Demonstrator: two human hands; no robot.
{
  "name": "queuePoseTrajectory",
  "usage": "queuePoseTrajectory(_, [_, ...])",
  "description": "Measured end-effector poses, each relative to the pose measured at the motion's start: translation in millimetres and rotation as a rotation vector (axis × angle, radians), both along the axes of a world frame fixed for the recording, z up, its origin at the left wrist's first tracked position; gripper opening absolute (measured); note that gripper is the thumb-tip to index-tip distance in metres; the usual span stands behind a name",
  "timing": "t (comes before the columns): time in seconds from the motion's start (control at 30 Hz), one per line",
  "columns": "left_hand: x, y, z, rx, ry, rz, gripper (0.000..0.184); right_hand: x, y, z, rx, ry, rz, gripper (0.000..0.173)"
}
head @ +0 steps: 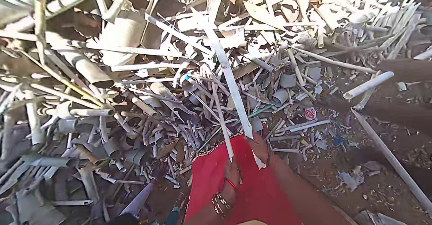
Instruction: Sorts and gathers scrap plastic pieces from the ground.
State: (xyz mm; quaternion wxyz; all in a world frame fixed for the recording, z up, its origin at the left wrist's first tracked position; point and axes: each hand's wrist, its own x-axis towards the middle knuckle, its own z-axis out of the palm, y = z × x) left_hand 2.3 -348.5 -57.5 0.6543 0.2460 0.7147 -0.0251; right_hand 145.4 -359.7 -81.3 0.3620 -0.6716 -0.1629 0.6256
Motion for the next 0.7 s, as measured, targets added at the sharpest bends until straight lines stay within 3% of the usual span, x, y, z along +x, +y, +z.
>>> queuePoseTrajectory(0.13, [-3, -23, 50, 0.056, -0.093, -0.376, 0.039, -13, 23, 23, -0.201, 0.057, 0.083, 0.050])
queuePoseTrajectory(0.2, [-6, -15, 61, -0.002, -0.182, -0.705, 0.045, -11, 20, 38, -0.267, -0.030, 0.184, 0.064])
queuePoseTrajectory(0.3, [-13, 6, 69, -0.090, -0.414, -1.412, 0.045, 0, -5, 59, -0.362, -0.147, 0.266, 0.085])
queuePoseTrajectory(0.4, [-19, 29, 78, -0.058, -0.439, -1.852, 0.043, -12, -68, 56, -0.357, -0.134, 0.026, 0.084])
queuePoseTrajectory(0.53, [-48, 79, 66, 0.274, -0.265, -1.887, 0.043, -93, -181, 40, -0.406, -0.040, -0.361, 0.067])
queuePoseTrajectory(0.7, [-110, 157, 33, 0.466, -0.081, -1.911, 0.044, -256, -282, 60, -0.601, 0.135, -0.986, 0.056])
